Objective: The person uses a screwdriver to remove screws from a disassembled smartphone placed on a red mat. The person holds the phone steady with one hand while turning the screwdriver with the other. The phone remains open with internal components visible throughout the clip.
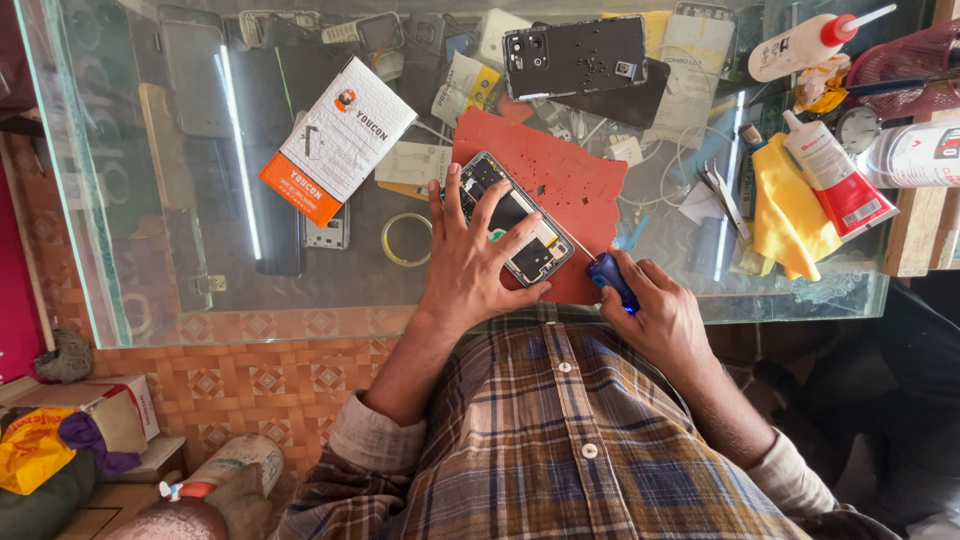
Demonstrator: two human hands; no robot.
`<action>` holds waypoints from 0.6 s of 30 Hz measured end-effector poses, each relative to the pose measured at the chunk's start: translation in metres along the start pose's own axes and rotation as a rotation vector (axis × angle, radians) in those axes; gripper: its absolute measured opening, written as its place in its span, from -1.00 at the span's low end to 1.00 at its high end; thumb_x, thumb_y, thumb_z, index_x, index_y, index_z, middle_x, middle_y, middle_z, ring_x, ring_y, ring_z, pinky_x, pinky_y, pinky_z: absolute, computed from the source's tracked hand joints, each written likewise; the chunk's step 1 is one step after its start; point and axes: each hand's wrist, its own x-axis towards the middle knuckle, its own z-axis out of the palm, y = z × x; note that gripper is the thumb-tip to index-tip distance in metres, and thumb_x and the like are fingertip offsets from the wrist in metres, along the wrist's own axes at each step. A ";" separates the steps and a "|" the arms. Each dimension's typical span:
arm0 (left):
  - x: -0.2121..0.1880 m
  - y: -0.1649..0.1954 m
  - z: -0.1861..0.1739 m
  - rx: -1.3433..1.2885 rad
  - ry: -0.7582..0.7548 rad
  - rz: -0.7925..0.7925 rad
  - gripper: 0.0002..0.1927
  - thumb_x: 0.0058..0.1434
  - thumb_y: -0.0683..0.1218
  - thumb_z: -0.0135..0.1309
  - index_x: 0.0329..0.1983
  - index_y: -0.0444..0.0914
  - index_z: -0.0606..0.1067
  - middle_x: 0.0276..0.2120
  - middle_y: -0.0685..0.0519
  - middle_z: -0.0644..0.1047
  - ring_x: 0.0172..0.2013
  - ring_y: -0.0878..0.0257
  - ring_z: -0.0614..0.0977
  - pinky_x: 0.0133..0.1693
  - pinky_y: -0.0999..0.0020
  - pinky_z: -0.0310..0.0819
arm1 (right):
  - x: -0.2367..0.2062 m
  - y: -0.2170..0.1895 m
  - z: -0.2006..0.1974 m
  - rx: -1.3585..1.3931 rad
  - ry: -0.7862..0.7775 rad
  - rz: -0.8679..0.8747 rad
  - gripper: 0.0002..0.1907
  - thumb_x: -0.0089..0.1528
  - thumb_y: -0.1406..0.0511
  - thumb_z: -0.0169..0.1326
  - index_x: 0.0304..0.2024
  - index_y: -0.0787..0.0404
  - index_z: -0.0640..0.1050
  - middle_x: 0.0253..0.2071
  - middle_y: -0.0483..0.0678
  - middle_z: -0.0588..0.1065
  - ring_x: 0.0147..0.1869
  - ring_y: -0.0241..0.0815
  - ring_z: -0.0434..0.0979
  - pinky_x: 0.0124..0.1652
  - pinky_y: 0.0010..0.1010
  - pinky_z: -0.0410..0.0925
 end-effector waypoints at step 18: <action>0.002 0.002 -0.001 -0.036 0.043 0.003 -0.20 -0.13 0.33 0.41 0.22 0.04 0.54 0.34 -0.14 0.25 0.44 -0.50 -0.07 0.37 -0.64 -0.31 | -0.003 -0.002 0.006 -0.070 0.013 0.009 -0.51 0.22 0.22 0.13 0.18 0.23 0.51 -0.29 0.05 0.48 -0.37 0.12 0.58 -0.38 -0.10 0.44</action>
